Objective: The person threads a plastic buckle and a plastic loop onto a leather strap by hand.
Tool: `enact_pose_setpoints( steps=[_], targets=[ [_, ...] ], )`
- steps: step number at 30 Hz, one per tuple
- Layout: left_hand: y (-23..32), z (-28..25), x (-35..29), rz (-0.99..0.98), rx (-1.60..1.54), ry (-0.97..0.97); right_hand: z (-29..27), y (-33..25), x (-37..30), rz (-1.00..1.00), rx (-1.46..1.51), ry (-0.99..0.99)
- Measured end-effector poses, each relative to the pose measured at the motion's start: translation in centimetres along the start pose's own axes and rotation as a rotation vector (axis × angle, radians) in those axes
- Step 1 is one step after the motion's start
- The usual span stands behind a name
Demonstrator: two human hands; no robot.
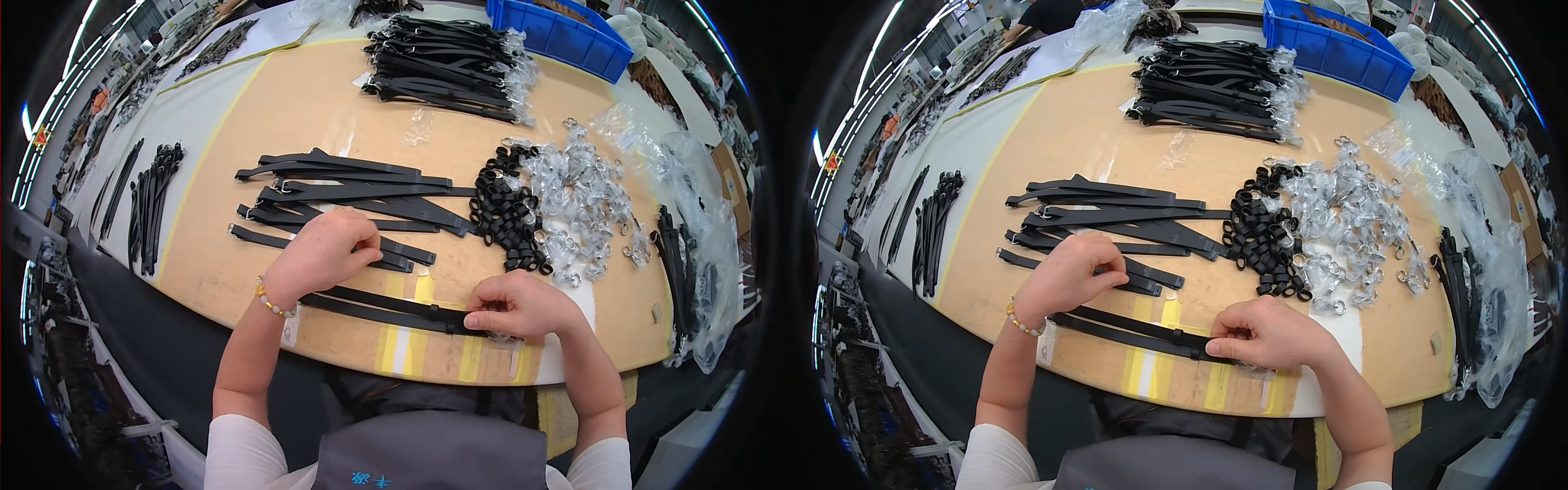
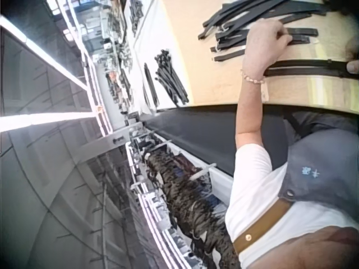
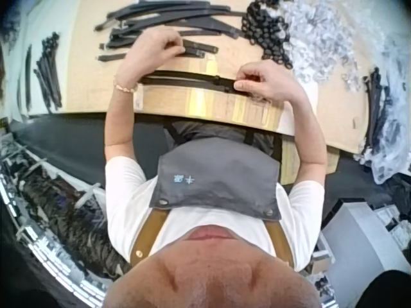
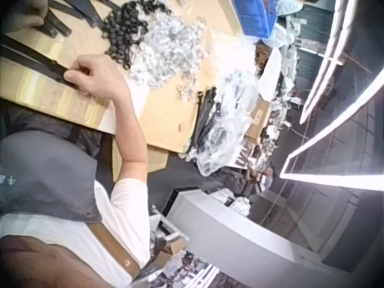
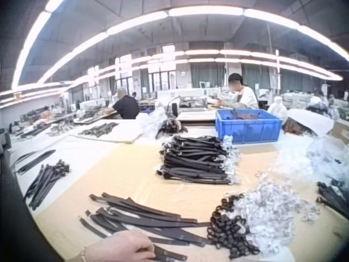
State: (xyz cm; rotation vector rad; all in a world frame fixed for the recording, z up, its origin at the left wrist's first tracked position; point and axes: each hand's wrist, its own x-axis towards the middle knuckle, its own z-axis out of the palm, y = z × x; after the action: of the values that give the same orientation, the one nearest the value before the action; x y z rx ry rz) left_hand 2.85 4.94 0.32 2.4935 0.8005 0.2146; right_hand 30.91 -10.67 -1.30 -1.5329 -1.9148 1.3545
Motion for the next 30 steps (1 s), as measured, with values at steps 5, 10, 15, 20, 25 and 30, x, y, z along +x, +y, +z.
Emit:
enact_pose_setpoints(
  steps=[5,10,15,20,25,30],
  targets=[
    [-1.1,1.4,-2.5,0.004,0.051,0.106,0.6,-0.3,0.1,-0.026,-0.025,0.021],
    [-0.9,2.4,-1.4,0.082,0.034,0.149,1.9,0.0,0.7,-0.137,-0.094,0.329],
    [-0.2,3.0,-0.1,0.046,-0.094,-0.044,1.0,1.5,1.9,-0.106,-0.317,0.899],
    [1.9,1.7,1.8,0.001,-0.236,-0.126,1.2,2.7,3.3,-0.067,-0.507,0.897],
    [3.3,3.6,4.4,0.078,-0.461,0.03,1.4,2.9,3.2,-0.093,-0.596,0.875],
    [3.8,4.4,4.9,0.101,-0.551,0.1,0.8,0.9,2.3,-0.048,-0.19,0.799]
  ],
)
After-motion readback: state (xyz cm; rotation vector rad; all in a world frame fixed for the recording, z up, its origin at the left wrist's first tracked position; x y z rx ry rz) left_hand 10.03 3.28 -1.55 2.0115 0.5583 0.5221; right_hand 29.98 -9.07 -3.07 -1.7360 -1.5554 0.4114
